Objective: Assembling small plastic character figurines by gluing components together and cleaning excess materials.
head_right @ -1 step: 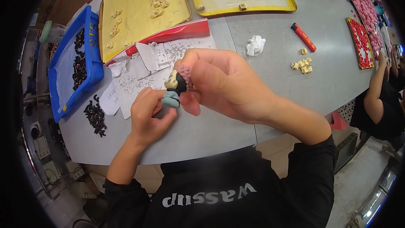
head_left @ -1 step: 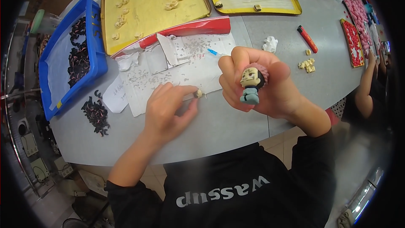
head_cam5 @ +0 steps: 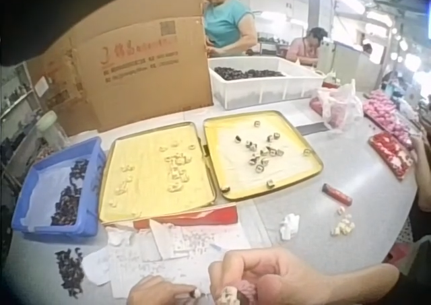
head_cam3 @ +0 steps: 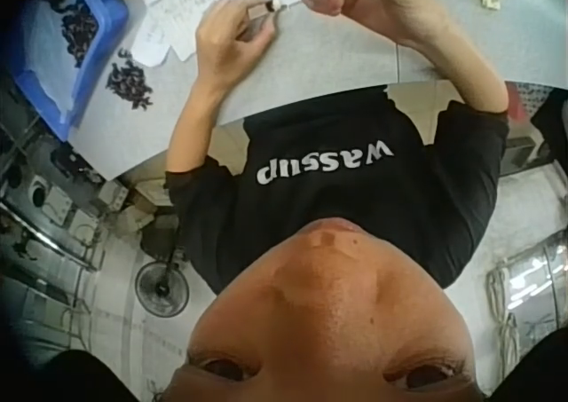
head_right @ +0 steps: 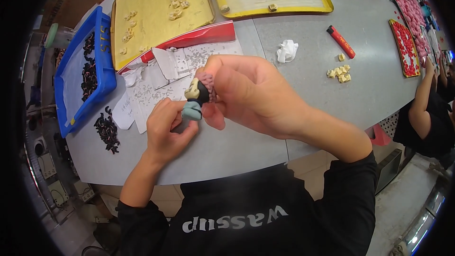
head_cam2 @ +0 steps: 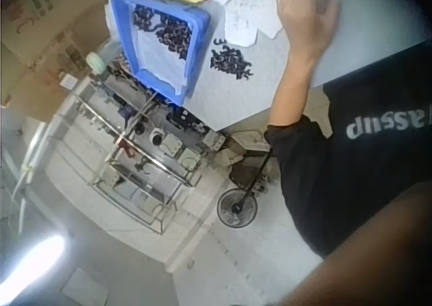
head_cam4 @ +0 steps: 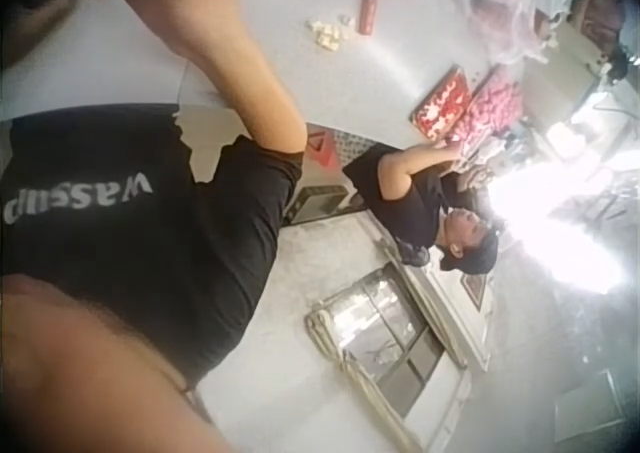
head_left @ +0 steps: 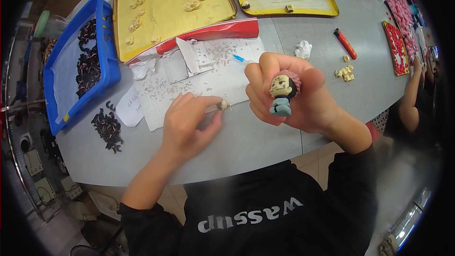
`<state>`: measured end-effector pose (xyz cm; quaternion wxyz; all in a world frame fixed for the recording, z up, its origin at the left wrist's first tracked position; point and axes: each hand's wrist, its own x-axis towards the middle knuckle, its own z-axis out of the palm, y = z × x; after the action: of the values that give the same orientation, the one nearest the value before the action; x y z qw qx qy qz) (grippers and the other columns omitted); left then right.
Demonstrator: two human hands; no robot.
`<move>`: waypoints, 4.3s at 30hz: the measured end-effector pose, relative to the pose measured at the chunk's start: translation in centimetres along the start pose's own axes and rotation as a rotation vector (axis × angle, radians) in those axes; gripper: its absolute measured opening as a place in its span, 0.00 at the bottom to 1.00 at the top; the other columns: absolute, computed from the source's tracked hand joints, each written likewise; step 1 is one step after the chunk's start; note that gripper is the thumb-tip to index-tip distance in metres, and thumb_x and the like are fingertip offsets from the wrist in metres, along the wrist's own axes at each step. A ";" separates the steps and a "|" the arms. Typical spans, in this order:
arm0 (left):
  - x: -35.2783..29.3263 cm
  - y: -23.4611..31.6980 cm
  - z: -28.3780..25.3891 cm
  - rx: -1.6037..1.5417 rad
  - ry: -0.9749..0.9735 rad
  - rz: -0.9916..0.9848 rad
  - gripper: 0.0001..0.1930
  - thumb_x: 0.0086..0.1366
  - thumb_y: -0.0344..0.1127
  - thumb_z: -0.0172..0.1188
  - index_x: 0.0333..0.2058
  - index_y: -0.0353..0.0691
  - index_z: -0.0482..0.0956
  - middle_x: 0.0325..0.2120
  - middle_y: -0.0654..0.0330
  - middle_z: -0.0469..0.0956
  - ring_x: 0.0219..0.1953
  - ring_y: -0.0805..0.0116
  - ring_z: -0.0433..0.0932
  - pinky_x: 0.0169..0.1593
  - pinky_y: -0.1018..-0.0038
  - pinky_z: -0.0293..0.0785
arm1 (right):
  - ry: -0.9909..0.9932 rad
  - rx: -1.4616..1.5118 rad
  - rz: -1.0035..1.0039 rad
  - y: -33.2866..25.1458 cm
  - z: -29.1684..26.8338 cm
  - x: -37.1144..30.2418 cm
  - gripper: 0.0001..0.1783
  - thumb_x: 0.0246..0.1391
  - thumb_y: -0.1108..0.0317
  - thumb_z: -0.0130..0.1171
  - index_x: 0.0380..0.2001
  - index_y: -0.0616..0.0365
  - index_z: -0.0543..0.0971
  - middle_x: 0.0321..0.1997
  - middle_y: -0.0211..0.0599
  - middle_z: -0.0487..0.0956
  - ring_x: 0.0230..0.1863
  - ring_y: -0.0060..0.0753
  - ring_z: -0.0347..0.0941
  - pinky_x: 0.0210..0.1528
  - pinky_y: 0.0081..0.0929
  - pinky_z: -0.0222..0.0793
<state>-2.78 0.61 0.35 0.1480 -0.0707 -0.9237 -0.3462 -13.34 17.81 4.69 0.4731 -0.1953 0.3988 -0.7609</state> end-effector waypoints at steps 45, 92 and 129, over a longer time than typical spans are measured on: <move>-0.5 -0.9 0.1 -0.009 -0.029 0.040 0.13 0.39 0.25 0.63 0.28 0.42 0.73 0.15 0.65 0.66 0.18 0.68 0.64 0.23 0.75 0.59 | -0.132 -0.006 0.146 0.5 -0.3 0.3 0.29 0.27 0.56 0.71 0.31 0.68 0.75 0.28 0.34 0.68 0.29 0.22 0.62 0.32 0.18 0.60; -2.1 0.2 0.0 -0.323 0.130 0.170 0.10 0.38 0.26 0.58 0.20 0.36 0.66 0.15 0.61 0.63 0.16 0.64 0.60 0.21 0.72 0.57 | -0.094 -0.450 -0.020 3.2 0.4 1.0 0.15 0.36 0.83 0.62 0.33 0.68 0.73 0.32 0.37 0.73 0.33 0.23 0.70 0.40 0.21 0.68; -2.8 1.2 0.0 -0.741 -0.130 -0.426 0.12 0.63 0.37 0.45 0.36 0.33 0.72 0.25 0.66 0.69 0.28 0.79 0.65 0.34 0.82 0.62 | -0.173 -1.007 -0.535 1.9 0.4 0.3 0.15 0.44 0.74 0.57 0.40 0.58 0.75 0.34 0.36 0.71 0.37 0.34 0.68 0.40 0.26 0.64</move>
<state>0.17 1.45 0.17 -0.0206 0.0514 -0.7384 -0.6721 -12.13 16.97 3.38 0.1439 -0.5521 0.6085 -0.5515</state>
